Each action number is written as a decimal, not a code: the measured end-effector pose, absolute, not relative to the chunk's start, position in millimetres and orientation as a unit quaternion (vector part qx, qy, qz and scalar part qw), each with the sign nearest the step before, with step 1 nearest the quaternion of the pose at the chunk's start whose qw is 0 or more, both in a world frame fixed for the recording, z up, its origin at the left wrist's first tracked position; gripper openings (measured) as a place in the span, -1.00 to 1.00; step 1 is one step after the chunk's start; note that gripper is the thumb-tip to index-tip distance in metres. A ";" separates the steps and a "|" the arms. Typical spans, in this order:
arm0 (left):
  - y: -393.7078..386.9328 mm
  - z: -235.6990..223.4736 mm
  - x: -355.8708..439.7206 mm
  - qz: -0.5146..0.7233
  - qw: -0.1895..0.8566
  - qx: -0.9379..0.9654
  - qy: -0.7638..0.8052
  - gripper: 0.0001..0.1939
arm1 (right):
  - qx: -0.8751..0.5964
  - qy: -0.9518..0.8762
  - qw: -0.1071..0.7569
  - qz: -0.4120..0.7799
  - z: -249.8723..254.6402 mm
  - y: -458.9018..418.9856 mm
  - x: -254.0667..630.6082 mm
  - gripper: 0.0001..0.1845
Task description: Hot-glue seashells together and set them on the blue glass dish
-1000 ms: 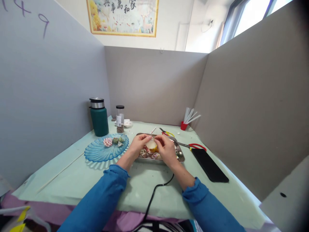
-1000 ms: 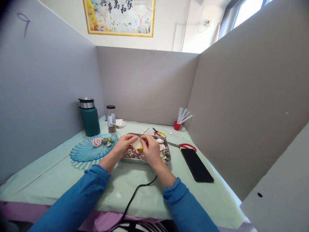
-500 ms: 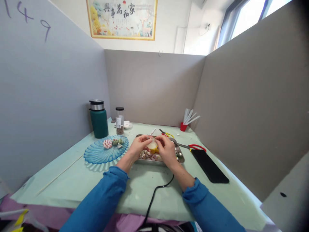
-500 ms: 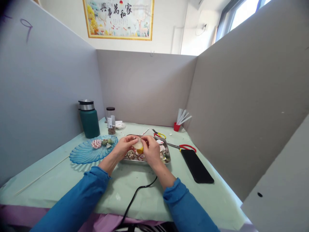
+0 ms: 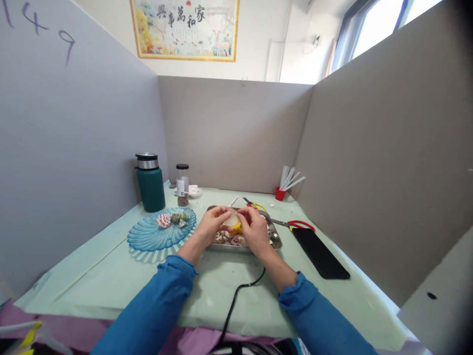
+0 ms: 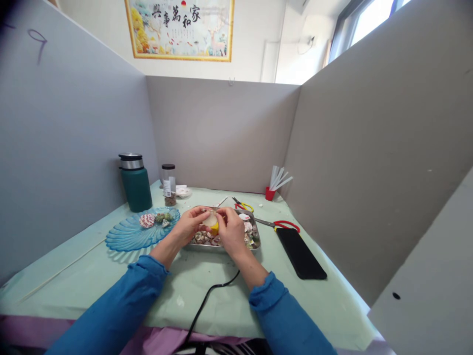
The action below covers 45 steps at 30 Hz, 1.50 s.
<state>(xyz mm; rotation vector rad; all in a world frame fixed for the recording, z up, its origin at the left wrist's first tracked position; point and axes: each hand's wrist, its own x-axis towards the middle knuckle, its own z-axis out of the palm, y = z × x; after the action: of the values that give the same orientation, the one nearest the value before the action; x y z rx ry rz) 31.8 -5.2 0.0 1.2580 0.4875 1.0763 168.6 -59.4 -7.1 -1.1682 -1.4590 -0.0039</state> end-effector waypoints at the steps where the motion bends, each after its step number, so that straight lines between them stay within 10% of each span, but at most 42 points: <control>1: -5.4 0.1 32.0 0.473 0.649 0.556 0.213 -0.64 | -0.503 -0.627 0.595 -0.004 -7.6 -59.2 168.7 -0.87; 45: -6.4 -0.9 32.0 0.445 0.661 0.563 0.220 -0.62 | -0.474 -0.582 0.646 0.139 -10.0 -49.6 173.0 -0.84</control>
<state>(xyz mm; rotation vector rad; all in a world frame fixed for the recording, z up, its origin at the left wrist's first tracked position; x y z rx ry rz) 32.0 -6.4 -0.9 1.2732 0.4972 1.0059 173.0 -49.6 -10.0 -1.0798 -1.3243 0.3164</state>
